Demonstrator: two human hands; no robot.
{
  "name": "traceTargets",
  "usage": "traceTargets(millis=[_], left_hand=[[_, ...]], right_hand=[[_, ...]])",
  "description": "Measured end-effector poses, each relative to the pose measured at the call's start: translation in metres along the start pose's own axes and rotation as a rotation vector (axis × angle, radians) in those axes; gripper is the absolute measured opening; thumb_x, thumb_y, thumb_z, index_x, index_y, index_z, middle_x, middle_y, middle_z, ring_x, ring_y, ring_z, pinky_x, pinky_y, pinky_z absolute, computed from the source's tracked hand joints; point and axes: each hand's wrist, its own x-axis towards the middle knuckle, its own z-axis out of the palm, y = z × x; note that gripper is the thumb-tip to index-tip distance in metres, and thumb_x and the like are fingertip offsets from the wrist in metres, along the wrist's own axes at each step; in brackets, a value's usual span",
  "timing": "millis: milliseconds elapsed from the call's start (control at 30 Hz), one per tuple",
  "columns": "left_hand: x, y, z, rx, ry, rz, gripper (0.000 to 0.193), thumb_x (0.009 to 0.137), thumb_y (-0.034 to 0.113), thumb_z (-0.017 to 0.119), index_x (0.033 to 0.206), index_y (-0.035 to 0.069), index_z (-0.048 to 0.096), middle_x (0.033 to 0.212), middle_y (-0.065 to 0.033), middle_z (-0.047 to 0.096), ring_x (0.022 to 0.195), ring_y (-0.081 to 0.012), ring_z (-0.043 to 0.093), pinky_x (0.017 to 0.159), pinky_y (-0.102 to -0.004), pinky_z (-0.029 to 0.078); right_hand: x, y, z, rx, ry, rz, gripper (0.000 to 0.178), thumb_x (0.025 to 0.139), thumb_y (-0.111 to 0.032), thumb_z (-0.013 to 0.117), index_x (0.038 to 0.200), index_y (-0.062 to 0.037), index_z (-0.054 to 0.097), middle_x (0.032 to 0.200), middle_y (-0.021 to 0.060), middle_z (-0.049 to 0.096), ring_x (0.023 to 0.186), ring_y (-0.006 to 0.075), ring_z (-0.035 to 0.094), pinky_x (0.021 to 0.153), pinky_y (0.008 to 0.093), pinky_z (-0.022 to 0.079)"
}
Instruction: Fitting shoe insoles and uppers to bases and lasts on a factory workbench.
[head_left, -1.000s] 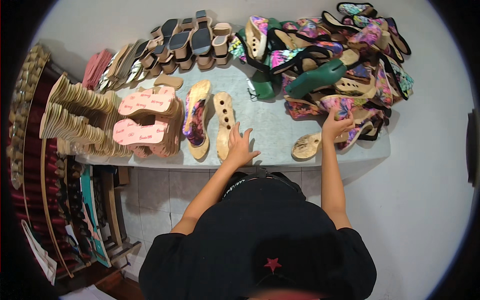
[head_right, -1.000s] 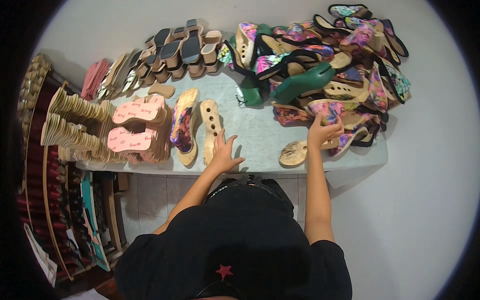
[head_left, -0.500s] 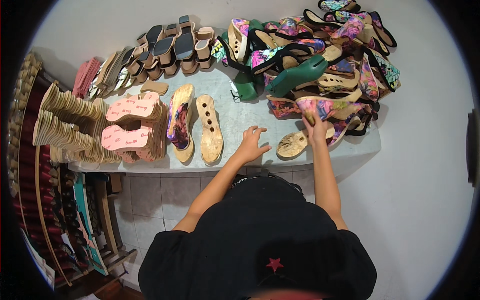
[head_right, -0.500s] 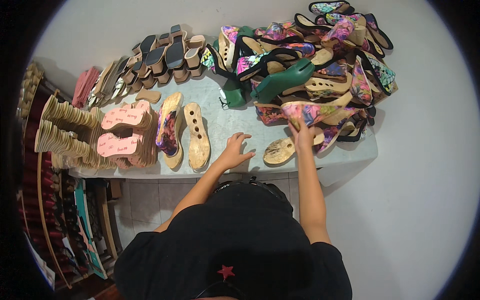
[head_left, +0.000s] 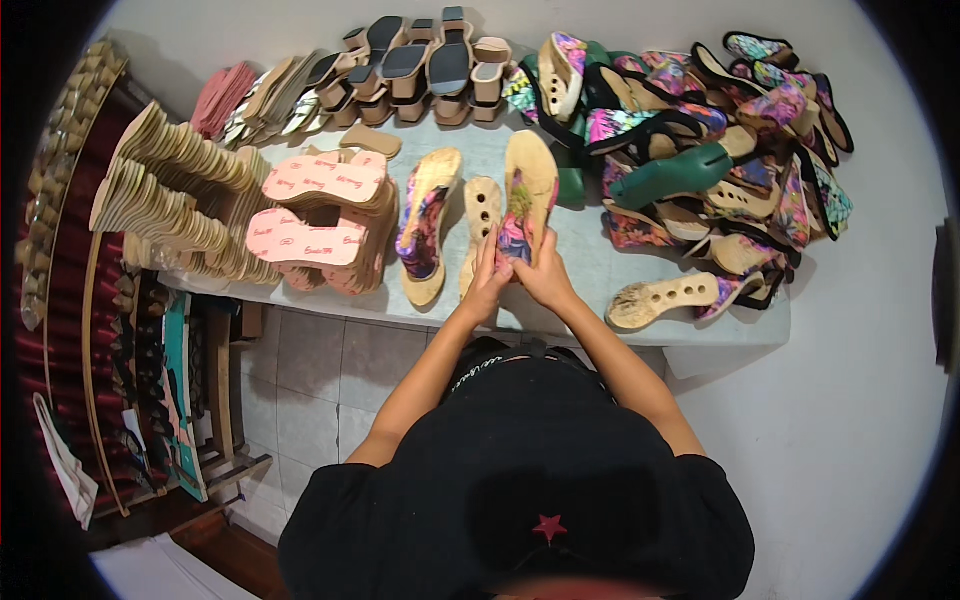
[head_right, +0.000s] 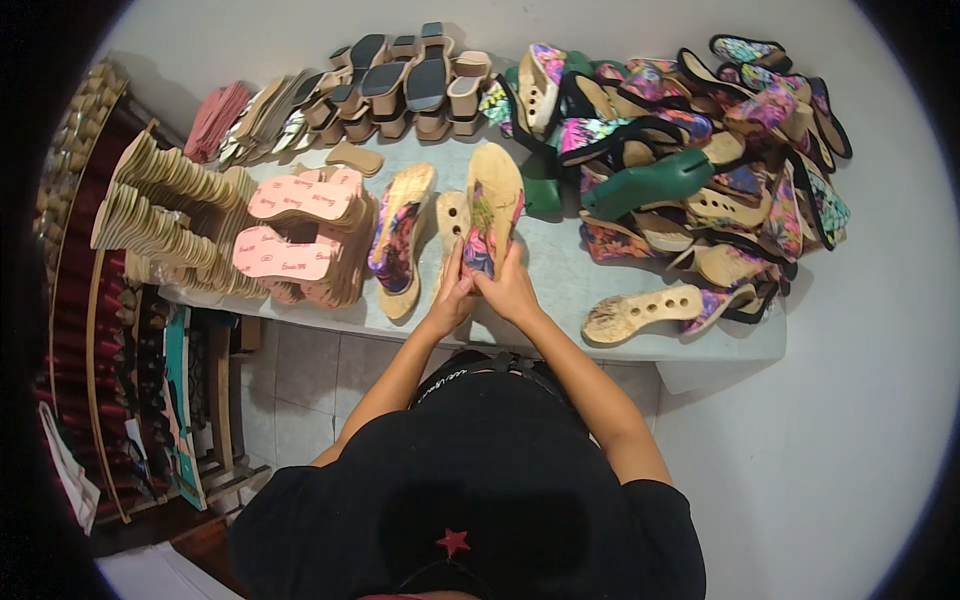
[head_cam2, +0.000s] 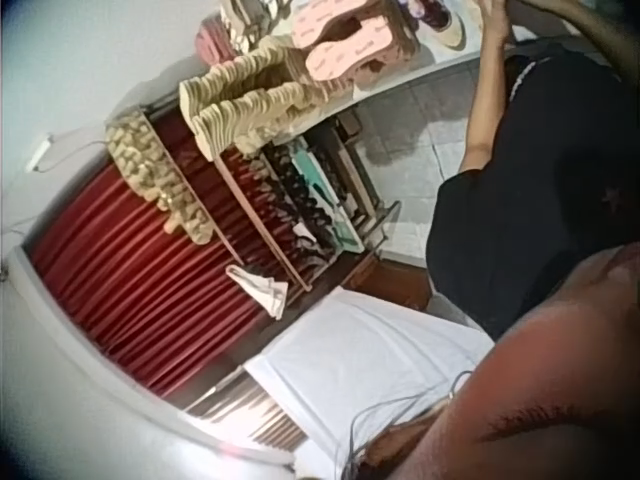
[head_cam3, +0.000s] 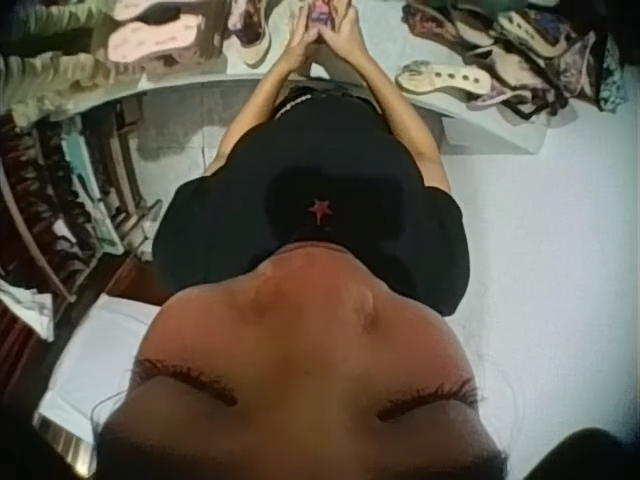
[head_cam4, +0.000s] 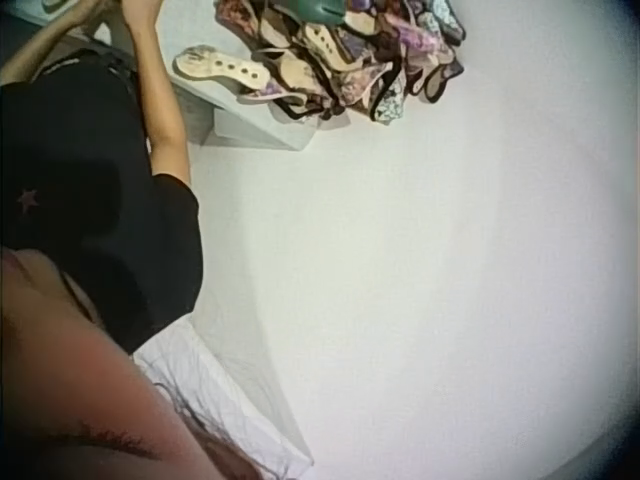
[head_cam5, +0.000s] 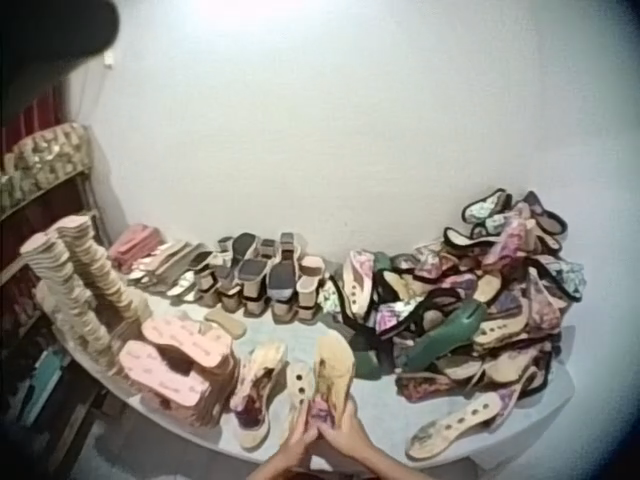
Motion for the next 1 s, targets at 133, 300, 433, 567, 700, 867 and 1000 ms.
traceTargets(millis=[133, 300, 433, 567, 700, 867, 1000], left_hand=[[0.001, -0.016, -0.03, -0.106, 0.009, 0.037, 0.082, 0.084, 0.058, 0.037, 0.142, 0.005, 0.014, 0.141, -0.02, 0.021, 0.133, -0.0303, 0.015, 0.108, -0.0383, 0.009], [-0.001, -0.017, -0.056, 0.166, -0.055, 0.019, 0.077, 0.086, 0.056, 0.035, 0.142, 0.007, 0.016, 0.142, -0.0212, 0.017, 0.132, -0.0342, 0.016, 0.107, -0.0394, 0.008], [0.001, -0.017, -0.069, 0.441, -0.094, -0.123, 0.075, 0.084, 0.052, 0.042, 0.142, 0.008, 0.02, 0.142, -0.0243, 0.011, 0.127, -0.0416, 0.015, 0.105, -0.0445, 0.009], [-0.004, -0.013, -0.081, 0.349, -0.138, -0.123, 0.068, 0.085, 0.045, 0.049, 0.139, 0.01, 0.027, 0.141, -0.0198, 0.015, 0.128, -0.0346, 0.02, 0.104, -0.0426, 0.021], [-0.025, 0.033, -0.098, 0.441, -0.089, -0.033, 0.047, 0.076, 0.021, 0.068, 0.115, 0.004, 0.048, 0.113, -0.0137, 0.047, 0.099, -0.025, 0.052, 0.078, -0.0346, 0.045], [-0.062, 0.039, -0.124, 0.481, -0.021, -0.475, 0.036, 0.075, 0.019, 0.067, 0.101, 0.001, 0.049, 0.108, -0.0154, 0.048, 0.09, -0.0273, 0.052, 0.073, -0.0366, 0.042], [-0.073, 0.016, -0.128, 0.75, 0.135, -0.292, 0.054, 0.068, 0.014, 0.072, 0.11, -0.002, 0.041, 0.117, -0.0218, 0.04, 0.11, -0.0345, 0.043, 0.09, -0.0404, 0.038]], right_hand=[[0.011, -0.004, 0.037, -0.008, -0.132, -0.025, 0.081, 0.072, -0.022, 0.06, 0.13, 0.0064, 0.011, 0.114, 0.0351, 0.046, 0.104, 0.0462, 0.05, 0.086, 0.0449, 0.043], [0.014, -0.026, 0.058, -0.048, -0.09, 0.127, 0.084, 0.071, -0.025, 0.062, 0.13, 0.0073, 0.012, 0.116, 0.0366, 0.044, 0.103, 0.0471, 0.05, 0.086, 0.0454, 0.043], [0.011, -0.009, 0.068, -0.233, -0.012, 0.1, 0.088, 0.069, -0.03, 0.065, 0.132, 0.0049, 0.015, 0.116, 0.0353, 0.043, 0.103, 0.047, 0.05, 0.085, 0.0463, 0.044], [0.004, -0.011, 0.081, -0.353, 0.01, 0.214, 0.089, 0.067, -0.031, 0.067, 0.133, 0.0009, 0.016, 0.118, 0.0341, 0.036, 0.102, 0.0482, 0.048, 0.085, 0.0481, 0.043], [0.005, -0.002, 0.076, -0.388, 0.092, 0.187, 0.091, 0.064, -0.033, 0.07, 0.134, -0.0029, 0.021, 0.117, 0.0299, 0.032, 0.103, 0.0467, 0.046, 0.085, 0.0481, 0.044], [-0.003, 0.017, 0.075, -0.282, 0.035, 0.145, 0.101, 0.057, -0.036, 0.077, 0.135, -0.0029, 0.022, 0.118, 0.0265, 0.034, 0.108, 0.0427, 0.042, 0.091, 0.0465, 0.038], [-0.008, 0.035, 0.084, -0.416, 0.051, 0.125, 0.107, 0.053, -0.035, 0.08, 0.135, 0.0016, 0.021, 0.123, 0.0243, 0.035, 0.11, 0.0402, 0.041, 0.096, 0.0438, 0.034]])
